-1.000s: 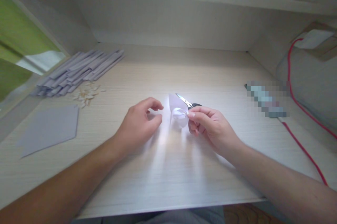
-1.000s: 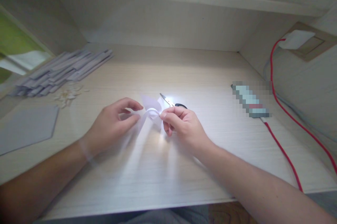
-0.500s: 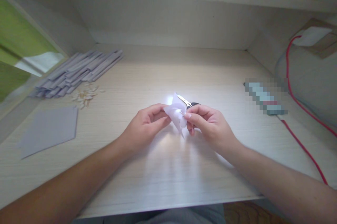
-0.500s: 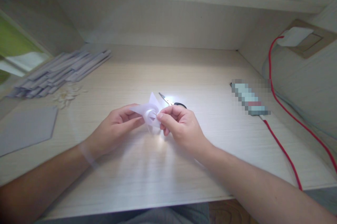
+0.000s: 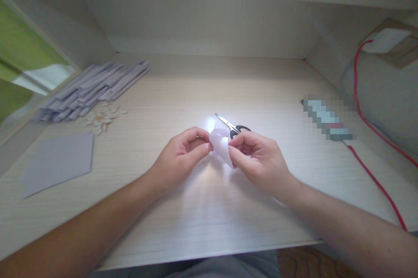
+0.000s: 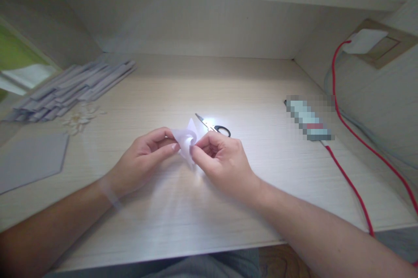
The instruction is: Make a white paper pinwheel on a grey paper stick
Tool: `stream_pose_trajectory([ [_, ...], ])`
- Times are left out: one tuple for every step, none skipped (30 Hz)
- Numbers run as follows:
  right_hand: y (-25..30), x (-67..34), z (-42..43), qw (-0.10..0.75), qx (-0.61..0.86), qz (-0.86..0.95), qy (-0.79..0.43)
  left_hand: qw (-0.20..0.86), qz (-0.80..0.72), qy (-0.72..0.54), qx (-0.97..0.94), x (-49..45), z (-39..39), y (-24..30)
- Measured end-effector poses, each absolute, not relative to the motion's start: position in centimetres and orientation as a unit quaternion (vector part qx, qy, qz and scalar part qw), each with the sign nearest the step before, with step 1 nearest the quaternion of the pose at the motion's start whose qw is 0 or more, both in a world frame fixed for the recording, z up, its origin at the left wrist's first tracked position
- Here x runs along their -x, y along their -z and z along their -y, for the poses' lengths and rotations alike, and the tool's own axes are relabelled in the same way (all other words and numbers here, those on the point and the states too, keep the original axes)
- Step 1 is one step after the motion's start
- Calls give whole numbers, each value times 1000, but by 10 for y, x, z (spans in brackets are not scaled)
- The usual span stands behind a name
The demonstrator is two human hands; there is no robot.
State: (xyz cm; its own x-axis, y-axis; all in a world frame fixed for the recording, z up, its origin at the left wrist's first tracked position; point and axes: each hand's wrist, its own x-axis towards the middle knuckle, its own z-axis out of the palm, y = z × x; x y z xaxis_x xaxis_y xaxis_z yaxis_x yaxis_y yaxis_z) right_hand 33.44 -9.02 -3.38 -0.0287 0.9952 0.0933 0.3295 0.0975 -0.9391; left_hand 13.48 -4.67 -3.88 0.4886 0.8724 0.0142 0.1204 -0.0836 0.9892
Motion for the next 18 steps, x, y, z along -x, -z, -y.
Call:
stream_pose_trajectory([
  [34,-334,91,434,545,603,-390,553,-379,-334,-663,-135,47,39],
  [34,-334,91,437,541,602,-393,548,-378,-333,-668,-135,47,38],
  [34,-334,91,441,537,600,-397,546,-375,-333,-671,-135,47,38],
  [34,-334,91,444,534,597,-401,546,-371,-334,-673,-135,47,38],
  [34,-333,91,446,532,595,-405,546,-366,-336,-675,-135,47,38],
  [34,-333,91,449,530,594,-407,545,-362,-338,-676,-135,47,38],
  [34,-333,91,450,529,593,-407,543,-360,-341,-678,-135,47,38],
  [35,-333,91,452,528,594,-406,539,-361,-343,-680,-135,47,38],
  [35,-334,91,454,528,595,-402,537,-363,-344,-680,-136,47,38],
  [36,-334,91,455,529,596,-399,537,-365,-344,-678,-136,47,39],
  [37,-335,92,454,529,598,-396,542,-367,-343,-674,-136,47,39],
  [37,-335,92,451,531,601,-392,547,-369,-341,-669,-136,47,39],
  [38,-335,92,447,534,605,-386,551,-371,-339,-666,-136,47,39],
  [38,-336,93,443,538,611,-377,552,-373,-338,-665,-136,47,40],
  [38,-336,93,439,541,617,-365,551,-374,-337,-666,-136,47,40],
  [38,-336,93,438,544,623,-352,549,-375,-336,-667,-135,46,40],
  [38,-336,94,440,545,628,-338,548,-375,-335,-669,-135,46,40],
  [37,-336,94,444,544,632,-327,546,-376,-334,-670,-135,46,40],
])
